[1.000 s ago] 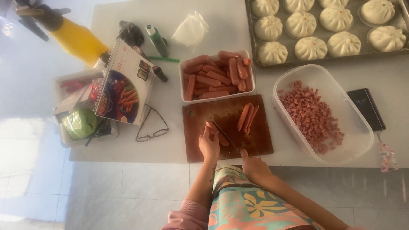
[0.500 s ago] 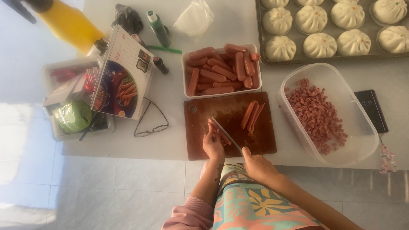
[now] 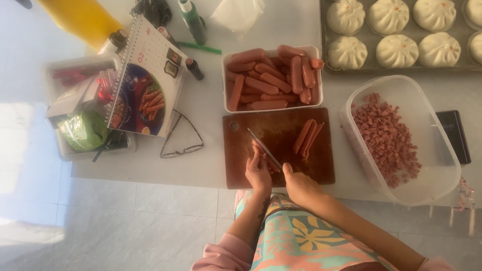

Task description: Cutting sausages into small pieces on a cutting board using a knife for food preparation.

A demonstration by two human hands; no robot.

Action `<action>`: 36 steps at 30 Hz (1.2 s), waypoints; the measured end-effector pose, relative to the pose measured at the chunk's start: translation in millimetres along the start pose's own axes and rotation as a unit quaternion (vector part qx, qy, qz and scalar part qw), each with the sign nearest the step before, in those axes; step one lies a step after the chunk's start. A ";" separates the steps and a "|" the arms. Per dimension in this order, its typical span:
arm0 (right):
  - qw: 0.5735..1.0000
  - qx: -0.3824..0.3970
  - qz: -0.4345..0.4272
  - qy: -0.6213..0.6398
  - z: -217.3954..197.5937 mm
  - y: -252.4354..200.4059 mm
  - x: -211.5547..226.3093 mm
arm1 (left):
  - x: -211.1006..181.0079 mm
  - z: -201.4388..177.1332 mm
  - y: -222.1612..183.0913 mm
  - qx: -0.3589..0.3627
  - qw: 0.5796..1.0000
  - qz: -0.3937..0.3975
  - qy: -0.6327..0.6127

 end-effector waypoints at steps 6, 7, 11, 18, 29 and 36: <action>0.964 0.015 0.133 0.230 -45.4 -26.6 52.3 | 37.5 -0.9 17.3 -0.038 0.989 0.066 0.123; 0.964 0.014 0.130 0.231 -40.2 -22.9 50.9 | 40.2 -0.5 19.2 -0.039 0.989 0.069 0.124; 0.961 -0.011 0.133 0.244 -40.0 -29.6 47.8 | 45.3 0.4 14.8 -0.051 0.978 0.086 0.181; 0.999 -0.041 -0.014 0.028 21.0 0.8 -9.6 | 30.7 3.0 6.5 -0.065 0.981 0.096 0.156; 0.989 0.093 0.090 0.069 64.5 -99.3 -129.1 | -68.5 16.6 -23.1 0.054 0.961 -0.001 0.272; 0.979 -0.006 0.088 0.182 76.1 -110.0 -156.6 | -76.3 60.5 5.1 0.132 0.870 0.043 0.473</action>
Point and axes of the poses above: each hand's wrist, its own y-axis towards the middle knuckle, its own z-axis out of the palm, x = y × z, the point moved 5 cm from there along y, towards the middle knuckle
